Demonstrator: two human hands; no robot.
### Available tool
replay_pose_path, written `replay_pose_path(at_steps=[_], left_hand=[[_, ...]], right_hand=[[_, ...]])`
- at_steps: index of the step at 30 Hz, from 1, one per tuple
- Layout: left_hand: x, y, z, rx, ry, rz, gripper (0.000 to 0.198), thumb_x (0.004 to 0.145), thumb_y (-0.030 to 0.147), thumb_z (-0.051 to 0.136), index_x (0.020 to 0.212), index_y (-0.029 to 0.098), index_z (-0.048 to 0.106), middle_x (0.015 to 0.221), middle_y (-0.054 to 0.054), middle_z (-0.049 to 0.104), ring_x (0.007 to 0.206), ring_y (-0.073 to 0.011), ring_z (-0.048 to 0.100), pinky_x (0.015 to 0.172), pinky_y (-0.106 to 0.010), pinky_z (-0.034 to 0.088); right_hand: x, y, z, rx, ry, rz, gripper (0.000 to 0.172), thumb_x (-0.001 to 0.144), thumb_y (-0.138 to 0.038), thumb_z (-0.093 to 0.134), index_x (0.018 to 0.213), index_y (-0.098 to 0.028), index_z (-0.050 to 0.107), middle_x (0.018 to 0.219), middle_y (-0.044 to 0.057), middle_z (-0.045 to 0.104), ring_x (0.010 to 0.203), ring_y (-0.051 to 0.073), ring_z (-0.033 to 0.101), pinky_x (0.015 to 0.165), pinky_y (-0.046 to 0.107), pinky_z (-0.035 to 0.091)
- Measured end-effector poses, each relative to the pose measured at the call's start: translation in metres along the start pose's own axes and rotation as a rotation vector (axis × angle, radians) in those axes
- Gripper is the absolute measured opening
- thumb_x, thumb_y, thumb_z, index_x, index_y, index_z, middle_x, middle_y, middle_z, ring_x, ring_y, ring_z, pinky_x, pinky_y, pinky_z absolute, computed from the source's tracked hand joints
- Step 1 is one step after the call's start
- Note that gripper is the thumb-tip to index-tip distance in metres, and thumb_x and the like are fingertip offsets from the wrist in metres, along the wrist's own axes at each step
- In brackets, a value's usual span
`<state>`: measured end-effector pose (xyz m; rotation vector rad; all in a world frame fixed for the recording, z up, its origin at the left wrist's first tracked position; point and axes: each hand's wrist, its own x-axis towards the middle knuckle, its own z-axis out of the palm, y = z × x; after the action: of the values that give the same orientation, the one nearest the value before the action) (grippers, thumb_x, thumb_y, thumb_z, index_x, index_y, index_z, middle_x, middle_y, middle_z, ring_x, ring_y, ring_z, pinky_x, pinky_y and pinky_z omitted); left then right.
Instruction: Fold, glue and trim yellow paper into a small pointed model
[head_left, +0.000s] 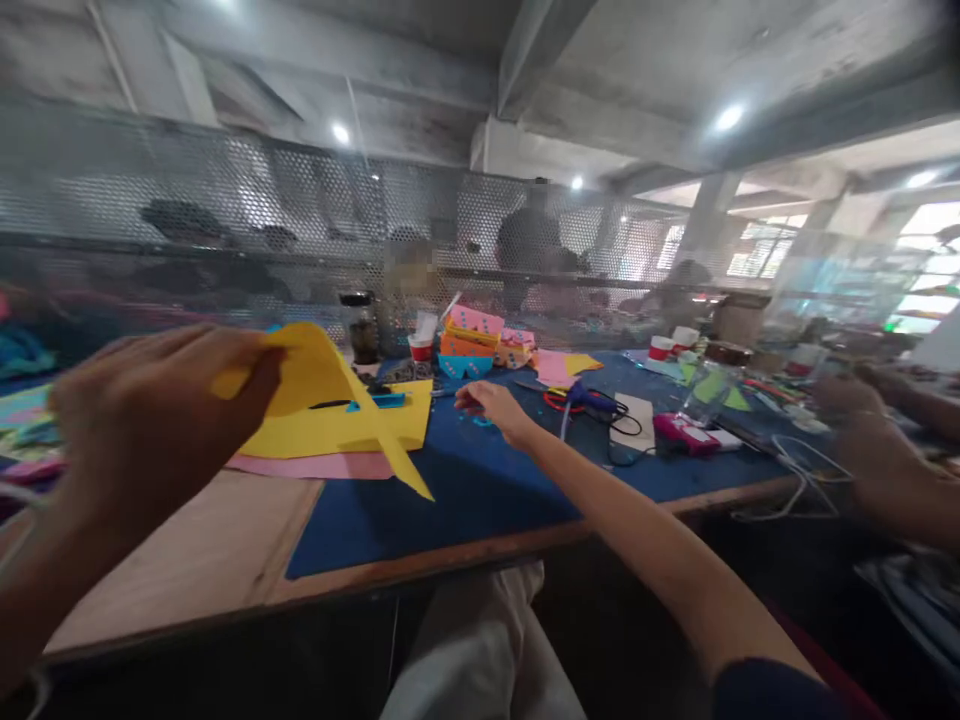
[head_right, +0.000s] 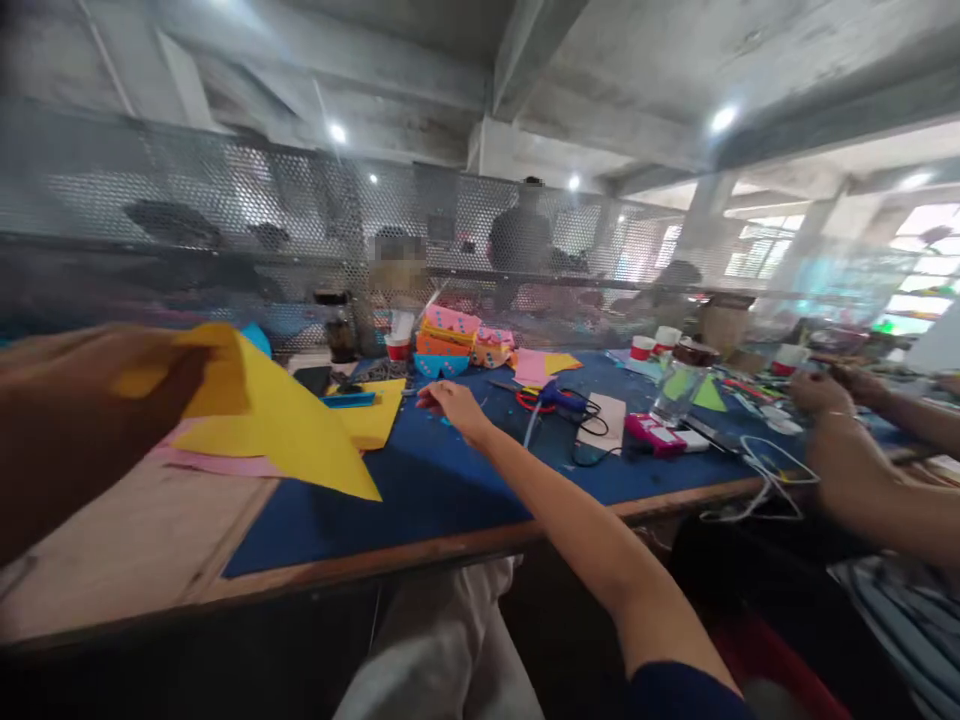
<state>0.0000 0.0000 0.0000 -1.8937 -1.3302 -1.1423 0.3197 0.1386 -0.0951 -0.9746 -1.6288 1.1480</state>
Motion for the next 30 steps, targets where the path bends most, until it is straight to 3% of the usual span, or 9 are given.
replay_pose_path(at_steps=[4, 7, 10, 13, 15, 18, 21, 24, 30], left_hand=[[0.022, 0.013, 0.01, 0.323, 0.046, 0.099, 0.041, 0.115, 0.04, 0.048, 0.102, 0.023, 0.082, 0.095, -0.009, 0.085, 0.083, -0.0267, 0.07, 0.075, -0.038, 0.038], [0.046, 0.032, 0.025, 0.328, 0.008, 0.139, 0.036, 0.114, 0.035, 0.051, 0.105, 0.023, 0.083, 0.095, -0.006, 0.086, 0.078, -0.0215, 0.067, 0.074, -0.037, 0.035], [0.067, 0.052, 0.032, 0.317, -0.002, 0.159, 0.041, 0.118, 0.032, 0.047, 0.108, 0.02, 0.085, 0.1, -0.006, 0.087, 0.082, -0.0204, 0.069, 0.077, -0.037, 0.037], [0.071, 0.063, 0.026, 0.301, 0.021, 0.165, 0.046, 0.122, 0.033, 0.042, 0.115, 0.017, 0.085, 0.107, -0.007, 0.087, 0.093, -0.0205, 0.073, 0.084, -0.037, 0.042], [0.056, 0.061, 0.02, 0.281, 0.038, 0.185, 0.045, 0.123, 0.034, 0.044, 0.118, 0.017, 0.084, 0.109, -0.007, 0.087, 0.1, -0.022, 0.075, 0.092, -0.037, 0.047], [0.005, 0.046, 0.018, 0.161, 0.035, 0.328, 0.03, 0.117, 0.03, 0.056, 0.121, 0.02, 0.083, 0.118, -0.005, 0.087, 0.114, -0.0251, 0.076, 0.107, -0.042, 0.053], [-0.061, 0.026, 0.031, 0.037, -0.134, 0.34, 0.029, 0.112, 0.022, 0.058, 0.128, 0.022, 0.082, 0.125, -0.006, 0.088, 0.124, -0.0281, 0.075, 0.121, -0.049, 0.051], [-0.113, 0.008, 0.051, -0.077, -0.464, 0.243, 0.044, 0.11, 0.017, 0.046, 0.137, 0.024, 0.08, 0.137, -0.005, 0.087, 0.13, -0.0267, 0.076, 0.131, -0.053, 0.045], [-0.152, -0.005, 0.072, -0.139, -0.584, 0.144, 0.043, 0.107, 0.041, 0.053, 0.137, 0.033, 0.083, 0.137, -0.006, 0.088, 0.129, -0.0328, 0.08, 0.129, -0.059, 0.05]], right_hand=[[-0.048, -0.016, 0.011, 0.044, -0.138, -0.17, 0.058, 0.107, -0.078, 0.066, 0.133, -0.028, 0.08, 0.139, 0.007, 0.084, 0.143, 0.028, 0.073, 0.125, 0.047, 0.054], [-0.072, -0.031, 0.014, 0.026, -0.217, -0.407, 0.079, 0.094, -0.081, 0.081, 0.154, -0.03, 0.068, 0.163, 0.008, 0.071, 0.155, 0.031, 0.064, 0.131, 0.049, 0.051], [-0.07, -0.042, 0.009, -0.127, 0.011, -0.508, 0.069, 0.095, -0.065, 0.088, 0.149, -0.026, 0.07, 0.155, 0.011, 0.076, 0.146, 0.03, 0.071, 0.129, 0.049, 0.054], [-0.06, -0.047, -0.006, -0.283, 0.293, -0.666, 0.028, 0.106, -0.043, 0.074, 0.124, -0.022, 0.077, 0.129, 0.012, 0.085, 0.126, 0.029, 0.079, 0.119, 0.047, 0.06], [-0.065, -0.044, -0.019, -0.355, 0.389, -0.772, 0.015, 0.109, -0.03, 0.067, 0.117, -0.023, 0.078, 0.121, 0.01, 0.086, 0.121, 0.028, 0.081, 0.116, 0.046, 0.062], [-0.091, -0.026, -0.034, -0.478, 0.405, -0.844, 0.017, 0.11, -0.017, 0.062, 0.113, -0.026, 0.077, 0.119, 0.007, 0.086, 0.119, 0.025, 0.082, 0.115, 0.045, 0.062], [-0.123, 0.004, -0.041, -0.677, 0.241, -0.858, 0.025, 0.105, -0.008, 0.062, 0.115, -0.027, 0.076, 0.132, 0.008, 0.086, 0.134, 0.026, 0.079, 0.128, 0.055, 0.055], [-0.145, 0.031, -0.04, -0.822, 0.006, -0.808, 0.031, 0.101, -0.004, 0.062, 0.119, -0.026, 0.076, 0.137, 0.008, 0.085, 0.14, 0.027, 0.077, 0.135, 0.06, 0.049], [-0.159, 0.049, -0.032, -0.821, -0.113, -0.763, 0.029, 0.105, -0.005, 0.062, 0.124, -0.026, 0.072, 0.126, 0.006, 0.088, 0.125, 0.023, 0.083, 0.135, 0.058, 0.046]])
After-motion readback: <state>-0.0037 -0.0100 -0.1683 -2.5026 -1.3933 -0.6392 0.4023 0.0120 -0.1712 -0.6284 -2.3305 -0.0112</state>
